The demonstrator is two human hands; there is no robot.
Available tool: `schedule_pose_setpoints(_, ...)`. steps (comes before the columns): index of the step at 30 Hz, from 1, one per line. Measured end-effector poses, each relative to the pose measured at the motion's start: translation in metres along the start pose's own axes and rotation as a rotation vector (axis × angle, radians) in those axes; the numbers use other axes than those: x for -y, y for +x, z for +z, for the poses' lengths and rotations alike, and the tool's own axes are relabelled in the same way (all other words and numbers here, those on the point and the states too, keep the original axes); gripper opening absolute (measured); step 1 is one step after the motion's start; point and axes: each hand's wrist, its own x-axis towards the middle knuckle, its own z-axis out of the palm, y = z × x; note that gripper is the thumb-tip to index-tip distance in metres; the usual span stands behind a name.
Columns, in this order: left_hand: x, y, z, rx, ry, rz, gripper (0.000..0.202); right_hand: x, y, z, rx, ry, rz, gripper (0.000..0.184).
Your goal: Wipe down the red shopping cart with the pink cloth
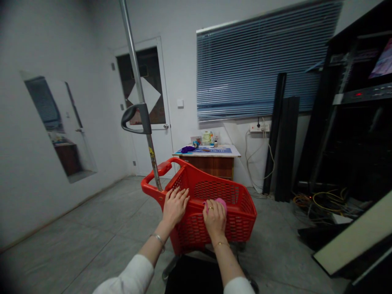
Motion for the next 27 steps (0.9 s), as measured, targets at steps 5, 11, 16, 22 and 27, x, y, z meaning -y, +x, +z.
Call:
schedule_pose_setpoints(5,0.003,0.000,0.000,0.003,0.005,-0.001,0.035,-0.039,-0.007,-0.010,0.017,-0.016,-0.060,0.025)
schedule_pose_setpoints(11,0.002,0.000,0.002,0.000,-0.013,-0.006,0.035,-0.102,-0.021,-0.029,-0.004,-0.126,-0.038,0.023)
schedule_pose_setpoints(16,-0.001,0.000,0.003,-0.015,-0.034,-0.011,0.036,-0.118,-0.028,-0.032,-0.056,-0.175,0.029,0.023)
schedule_pose_setpoints(22,-0.003,0.001,0.003,-0.011,-0.040,-0.022,0.034,-0.069,-0.015,-0.023,-0.069,-0.144,0.072,0.021)
schedule_pose_setpoints(27,-0.003,0.000,0.000,-0.010,-0.031,-0.016,0.034,-0.001,0.002,-0.008,-0.005,-0.035,0.043,0.023)
